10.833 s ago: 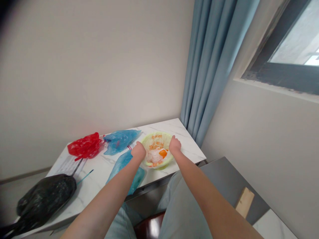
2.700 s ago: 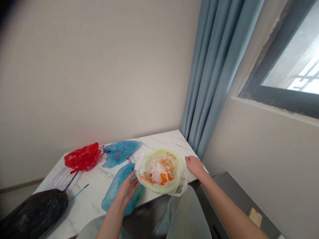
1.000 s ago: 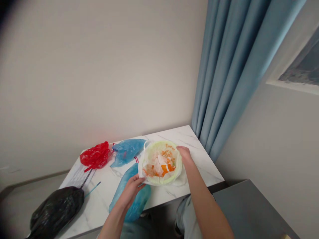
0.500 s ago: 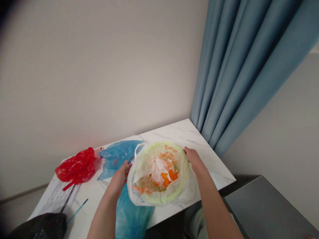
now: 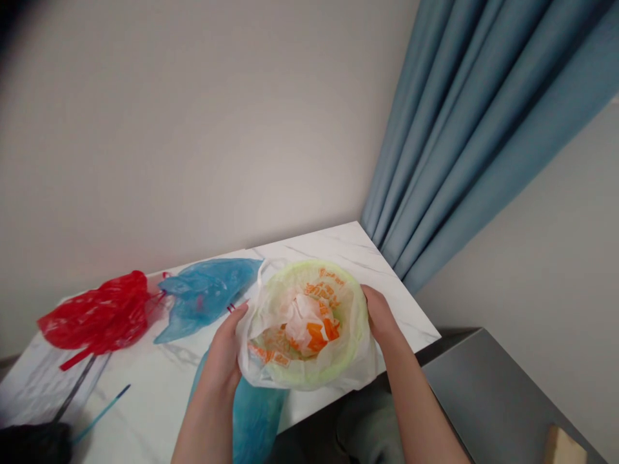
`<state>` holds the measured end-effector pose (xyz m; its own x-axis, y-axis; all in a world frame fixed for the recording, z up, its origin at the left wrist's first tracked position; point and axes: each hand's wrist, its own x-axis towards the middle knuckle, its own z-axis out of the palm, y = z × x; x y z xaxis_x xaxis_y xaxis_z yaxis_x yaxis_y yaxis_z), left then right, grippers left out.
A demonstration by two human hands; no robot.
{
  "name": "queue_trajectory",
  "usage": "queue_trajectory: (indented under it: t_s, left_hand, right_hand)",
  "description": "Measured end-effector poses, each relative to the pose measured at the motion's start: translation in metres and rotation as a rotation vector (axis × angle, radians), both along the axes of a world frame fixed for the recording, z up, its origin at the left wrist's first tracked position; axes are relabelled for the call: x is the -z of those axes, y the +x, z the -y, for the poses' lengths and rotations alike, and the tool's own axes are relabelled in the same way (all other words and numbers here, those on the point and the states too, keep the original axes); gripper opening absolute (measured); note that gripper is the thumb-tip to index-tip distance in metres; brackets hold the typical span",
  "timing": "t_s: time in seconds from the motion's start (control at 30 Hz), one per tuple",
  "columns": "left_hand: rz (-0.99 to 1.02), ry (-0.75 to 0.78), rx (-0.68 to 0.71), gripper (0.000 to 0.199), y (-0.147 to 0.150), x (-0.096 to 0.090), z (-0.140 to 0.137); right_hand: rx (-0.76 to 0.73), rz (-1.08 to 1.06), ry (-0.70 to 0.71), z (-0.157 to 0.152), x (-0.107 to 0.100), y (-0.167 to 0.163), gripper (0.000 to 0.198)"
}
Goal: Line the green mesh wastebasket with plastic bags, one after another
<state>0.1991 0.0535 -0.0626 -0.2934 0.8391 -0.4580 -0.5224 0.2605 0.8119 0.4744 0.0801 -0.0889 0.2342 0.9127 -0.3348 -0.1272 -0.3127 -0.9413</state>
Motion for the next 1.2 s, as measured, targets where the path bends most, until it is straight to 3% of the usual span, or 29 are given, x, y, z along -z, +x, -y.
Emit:
queue_trajectory:
  t_s: [0.13, 0.23, 0.37, 0.43, 0.53, 0.67, 0.77, 0.9, 1.03, 1.2]
  left_hand:
    - [-0.005, -0.001, 0.008, 0.041, -0.003, 0.004, 0.003]
    - [0.0, 0.005, -0.007, 0.039, -0.006, 0.007, 0.003]
    - [0.021, 0.028, 0.018, 0.046, -0.007, 0.003, -0.001]
    - [0.017, 0.042, 0.042, 0.051, -0.005, -0.001, -0.003]
    - [-0.021, 0.062, 0.084, 0.056, -0.004, -0.003, -0.002]
    - [-0.065, 0.094, 0.134, 0.059, -0.007, -0.001, 0.001]
    - [-0.122, 0.099, 0.133, 0.061, -0.007, 0.003, 0.002]
    - [-0.178, 0.118, 0.111, 0.061, -0.004, 0.005, 0.001]
    - [-0.119, 0.11, 0.111, 0.063, -0.002, 0.003, -0.001]
    - [0.002, 0.08, -0.006, 0.06, -0.006, 0.004, -0.006]
  right_hand:
    - [-0.064, -0.178, 0.056, -0.001, -0.008, -0.013, 0.026]
    - [-0.11, -0.352, 0.02, -0.002, -0.014, -0.019, 0.027]
    - [-0.147, -0.384, -0.008, -0.005, -0.012, -0.017, 0.029]
    - [-0.107, -0.279, -0.028, -0.005, -0.005, -0.011, 0.026]
    - [0.096, 0.137, -0.003, -0.005, 0.004, -0.005, 0.022]
    - [0.29, 0.752, 0.247, -0.001, -0.001, -0.012, 0.026]
    - [0.284, 0.978, 0.4, 0.006, -0.013, -0.027, 0.023]
    - [0.183, 1.029, 0.471, 0.013, -0.024, -0.04, 0.02]
    - [-0.026, 0.981, 0.516, 0.018, -0.029, -0.042, 0.022]
    - [-0.083, 0.939, 0.378, 0.023, -0.034, -0.042, 0.021]
